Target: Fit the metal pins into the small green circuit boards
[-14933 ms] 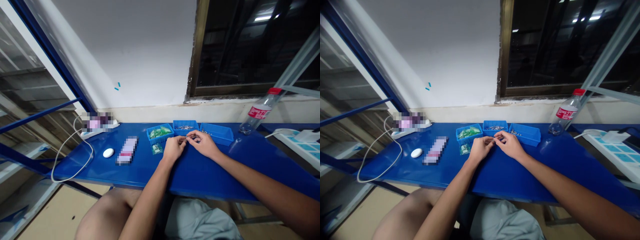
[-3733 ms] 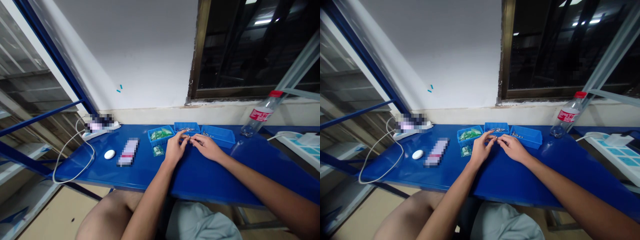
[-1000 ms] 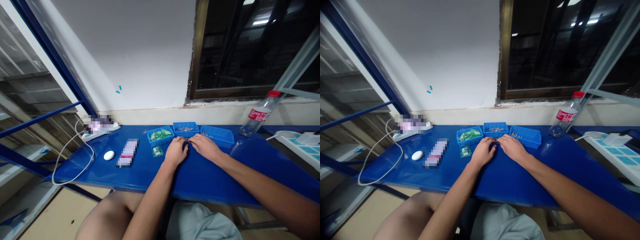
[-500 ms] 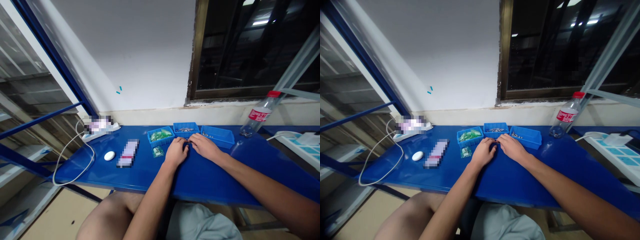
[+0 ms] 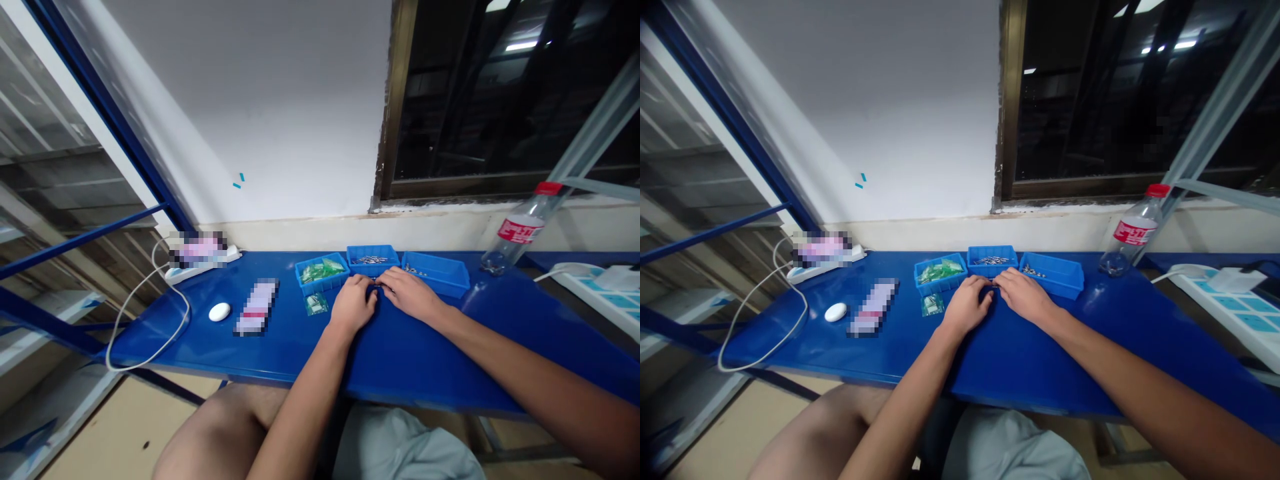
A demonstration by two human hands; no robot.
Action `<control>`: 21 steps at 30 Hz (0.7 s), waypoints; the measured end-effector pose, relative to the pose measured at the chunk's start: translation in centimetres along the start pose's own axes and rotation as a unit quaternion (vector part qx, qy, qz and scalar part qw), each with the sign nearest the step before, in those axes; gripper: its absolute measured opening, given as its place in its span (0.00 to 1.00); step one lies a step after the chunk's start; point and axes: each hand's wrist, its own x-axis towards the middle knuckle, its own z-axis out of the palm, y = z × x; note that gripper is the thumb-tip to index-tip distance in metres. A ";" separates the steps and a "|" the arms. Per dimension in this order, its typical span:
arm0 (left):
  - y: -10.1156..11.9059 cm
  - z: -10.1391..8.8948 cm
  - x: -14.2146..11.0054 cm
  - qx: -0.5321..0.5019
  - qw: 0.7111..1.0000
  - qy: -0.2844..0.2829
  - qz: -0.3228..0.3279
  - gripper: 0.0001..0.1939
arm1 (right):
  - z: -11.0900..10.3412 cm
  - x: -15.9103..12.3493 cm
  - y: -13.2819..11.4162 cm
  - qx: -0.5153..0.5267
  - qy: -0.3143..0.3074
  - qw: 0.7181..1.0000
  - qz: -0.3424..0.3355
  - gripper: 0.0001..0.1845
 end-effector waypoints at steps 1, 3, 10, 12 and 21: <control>0.0 0.0 0.0 -0.001 1.000 0.000 0.000 0.12 | 0.0 0.0 0.0 0.000 0.001 1.000 -0.003 0.13; 0.0 0.0 0.0 -0.002 1.000 -0.001 0.000 0.12 | -0.2 0.0 0.0 0.004 0.002 1.000 -0.006 0.13; 0.1 0.0 0.1 -0.003 1.000 0.005 -0.006 0.13 | -0.8 0.0 -0.6 0.024 0.046 0.999 -0.008 0.16; 0.2 -0.2 0.0 -0.005 1.000 0.005 -0.007 0.13 | -0.9 0.0 -0.7 0.041 0.060 0.997 -0.004 0.16; 0.6 -0.7 0.2 -0.014 0.999 0.032 -0.006 0.17 | -1.5 -0.2 -1.6 0.095 0.127 0.987 0.026 0.09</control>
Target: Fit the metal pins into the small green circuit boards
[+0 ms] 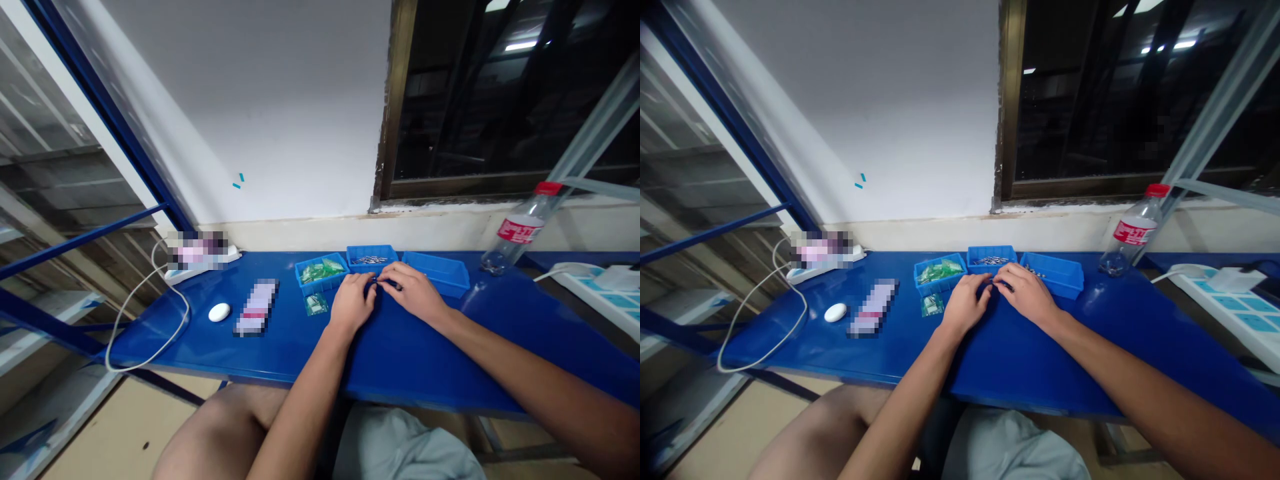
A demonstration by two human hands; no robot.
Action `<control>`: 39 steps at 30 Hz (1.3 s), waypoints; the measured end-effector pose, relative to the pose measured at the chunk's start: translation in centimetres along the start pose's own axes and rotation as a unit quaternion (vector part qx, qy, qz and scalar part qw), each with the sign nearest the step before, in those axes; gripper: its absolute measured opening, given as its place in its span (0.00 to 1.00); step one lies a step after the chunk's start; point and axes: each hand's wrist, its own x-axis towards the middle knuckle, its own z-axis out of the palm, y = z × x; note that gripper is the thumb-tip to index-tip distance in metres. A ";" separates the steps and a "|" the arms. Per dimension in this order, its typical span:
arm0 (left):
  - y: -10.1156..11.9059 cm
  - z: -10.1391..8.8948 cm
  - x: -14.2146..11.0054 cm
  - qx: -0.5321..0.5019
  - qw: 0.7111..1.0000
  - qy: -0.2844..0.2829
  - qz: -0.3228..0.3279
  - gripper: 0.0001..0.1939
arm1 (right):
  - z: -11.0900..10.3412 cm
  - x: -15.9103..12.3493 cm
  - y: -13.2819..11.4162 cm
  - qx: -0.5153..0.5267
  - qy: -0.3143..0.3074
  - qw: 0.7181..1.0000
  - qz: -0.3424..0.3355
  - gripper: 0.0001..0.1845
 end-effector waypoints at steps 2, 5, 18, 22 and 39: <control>0.2 -0.1 0.1 -0.019 1.000 -0.001 0.002 0.19 | -0.2 -0.1 -0.4 0.020 0.009 1.000 0.012 0.09; 0.5 -0.4 0.2 -0.048 0.999 -0.018 0.019 0.21 | -0.2 -0.3 -0.7 0.052 0.015 0.998 0.016 0.09; 0.2 -0.1 0.5 -0.179 0.980 0.063 -0.068 0.09 | -0.5 -0.1 -1.3 0.108 0.008 0.994 0.022 0.10; -0.1 0.3 0.5 -0.230 0.966 0.067 -0.096 0.09 | -0.5 -0.1 -1.4 0.100 0.018 0.995 0.021 0.10; 0.0 0.1 0.4 -0.225 0.971 0.061 -0.059 0.06 | 0.0 -0.2 0.0 0.006 0.008 0.999 -0.039 0.06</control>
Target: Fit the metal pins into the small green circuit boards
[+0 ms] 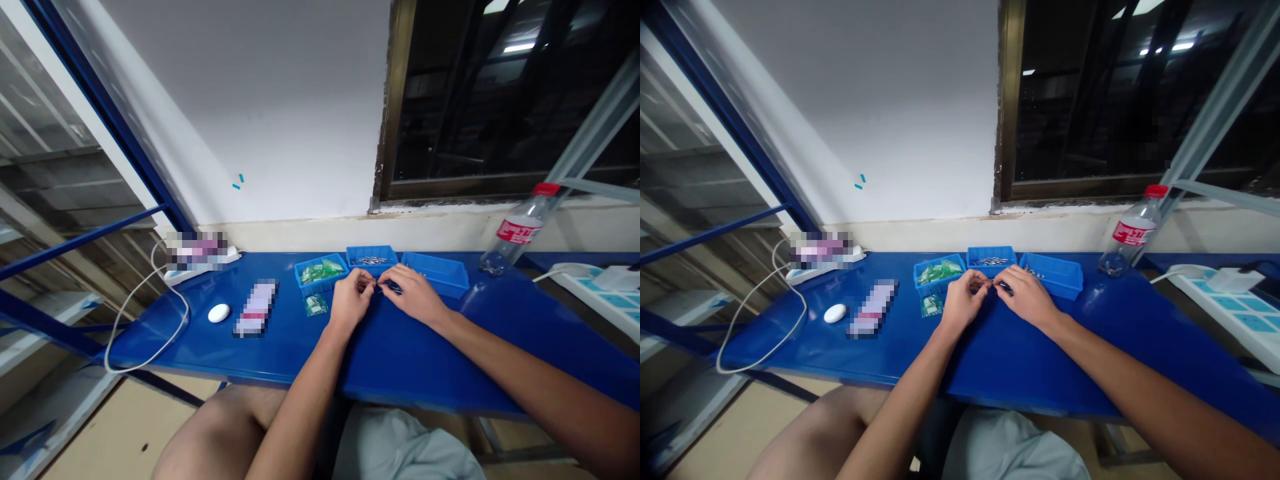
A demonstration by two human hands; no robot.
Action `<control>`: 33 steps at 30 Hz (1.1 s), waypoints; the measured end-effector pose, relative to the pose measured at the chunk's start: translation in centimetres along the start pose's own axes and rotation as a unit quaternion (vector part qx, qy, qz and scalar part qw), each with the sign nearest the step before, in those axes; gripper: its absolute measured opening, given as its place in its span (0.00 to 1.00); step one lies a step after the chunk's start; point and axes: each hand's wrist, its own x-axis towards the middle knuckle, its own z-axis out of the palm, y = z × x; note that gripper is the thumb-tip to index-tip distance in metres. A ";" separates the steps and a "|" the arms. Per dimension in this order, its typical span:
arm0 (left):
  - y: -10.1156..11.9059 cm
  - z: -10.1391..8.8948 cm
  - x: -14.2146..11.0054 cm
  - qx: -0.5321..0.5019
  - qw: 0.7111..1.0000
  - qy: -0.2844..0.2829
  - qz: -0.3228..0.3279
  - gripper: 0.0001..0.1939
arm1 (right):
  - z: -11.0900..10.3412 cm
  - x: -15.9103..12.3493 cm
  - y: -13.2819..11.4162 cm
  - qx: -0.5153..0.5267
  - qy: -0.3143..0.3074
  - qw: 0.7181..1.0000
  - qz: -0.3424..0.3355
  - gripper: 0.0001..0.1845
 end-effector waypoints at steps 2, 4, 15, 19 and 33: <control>0.1 0.0 0.0 -0.024 1.000 -0.004 -0.004 0.06 | 0.1 -0.1 -0.1 -0.004 -0.004 1.000 0.018 0.05; 0.2 0.1 0.0 -0.035 0.999 -0.004 -0.002 0.08 | 0.3 -0.1 -0.3 0.000 0.000 0.999 0.041 0.08; 0.9 0.0 -0.3 0.016 0.998 -0.059 -0.024 0.18 | -0.1 -0.2 -0.8 0.067 0.022 0.991 0.117 0.06; 0.3 0.1 -0.2 -0.043 0.998 -0.046 -0.025 0.22 | 0.3 -0.2 -0.3 0.118 0.010 0.982 0.149 0.07; 0.3 -0.4 -0.5 0.136 0.988 -0.072 0.021 0.35 | -0.1 0.2 -1.2 0.136 -0.029 0.978 0.153 0.11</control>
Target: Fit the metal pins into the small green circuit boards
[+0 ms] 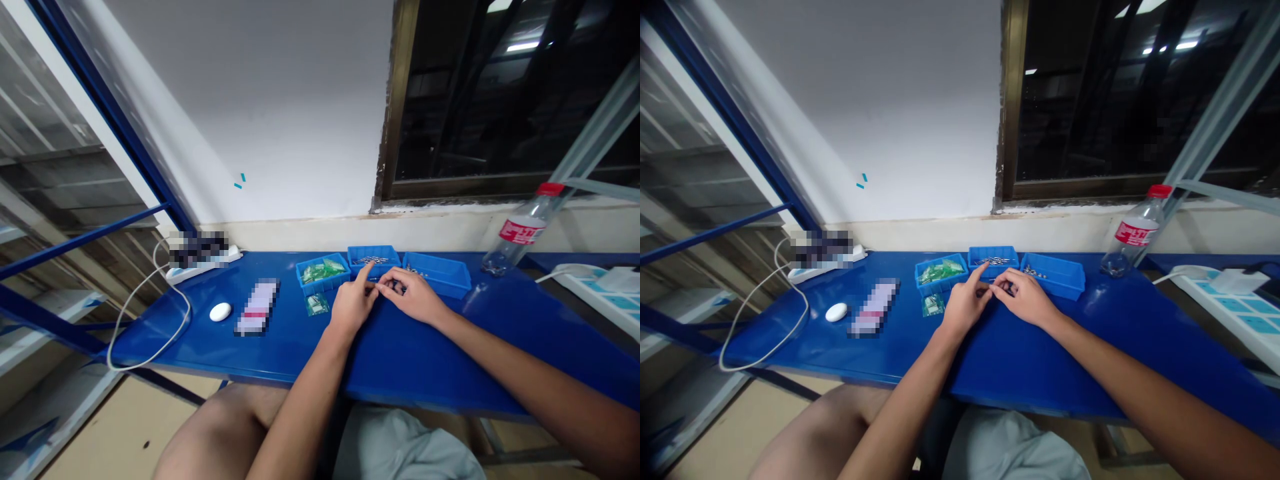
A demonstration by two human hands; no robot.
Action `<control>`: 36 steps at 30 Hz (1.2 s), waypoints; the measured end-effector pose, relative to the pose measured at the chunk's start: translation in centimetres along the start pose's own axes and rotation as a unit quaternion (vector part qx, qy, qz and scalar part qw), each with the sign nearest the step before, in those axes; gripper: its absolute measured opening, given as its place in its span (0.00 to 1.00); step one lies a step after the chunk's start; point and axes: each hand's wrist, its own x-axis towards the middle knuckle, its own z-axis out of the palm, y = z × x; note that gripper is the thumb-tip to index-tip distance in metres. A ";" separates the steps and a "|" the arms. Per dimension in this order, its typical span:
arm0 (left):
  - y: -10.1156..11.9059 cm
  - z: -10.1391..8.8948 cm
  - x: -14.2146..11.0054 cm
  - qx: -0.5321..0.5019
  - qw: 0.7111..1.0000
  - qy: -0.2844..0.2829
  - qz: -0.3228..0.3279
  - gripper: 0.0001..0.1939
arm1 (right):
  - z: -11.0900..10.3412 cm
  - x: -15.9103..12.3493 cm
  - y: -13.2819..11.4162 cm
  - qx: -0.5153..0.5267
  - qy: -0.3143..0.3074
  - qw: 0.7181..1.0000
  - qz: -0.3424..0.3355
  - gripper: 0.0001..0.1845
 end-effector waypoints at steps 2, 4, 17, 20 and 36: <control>0.0 0.0 0.0 0.012 1.000 -0.003 0.004 0.36 | 0.0 0.0 -0.1 -0.007 0.004 1.000 -0.008 0.09; 0.0 0.1 0.0 0.012 1.000 -0.005 0.013 0.36 | -0.1 0.0 -0.3 -0.019 0.011 1.000 -0.018 0.07; 0.4 0.2 -0.1 0.001 0.999 -0.007 0.053 0.37 | 0.1 0.0 -0.4 -0.024 0.033 0.999 -0.001 0.03; 0.7 0.1 0.0 -0.013 0.999 0.009 0.049 0.35 | 0.0 0.0 -0.2 0.001 0.037 0.999 0.013 0.04; 0.9 -0.2 0.5 -0.079 0.994 0.079 0.012 0.11 | 0.3 -0.1 0.4 0.024 -0.018 0.999 -0.016 0.14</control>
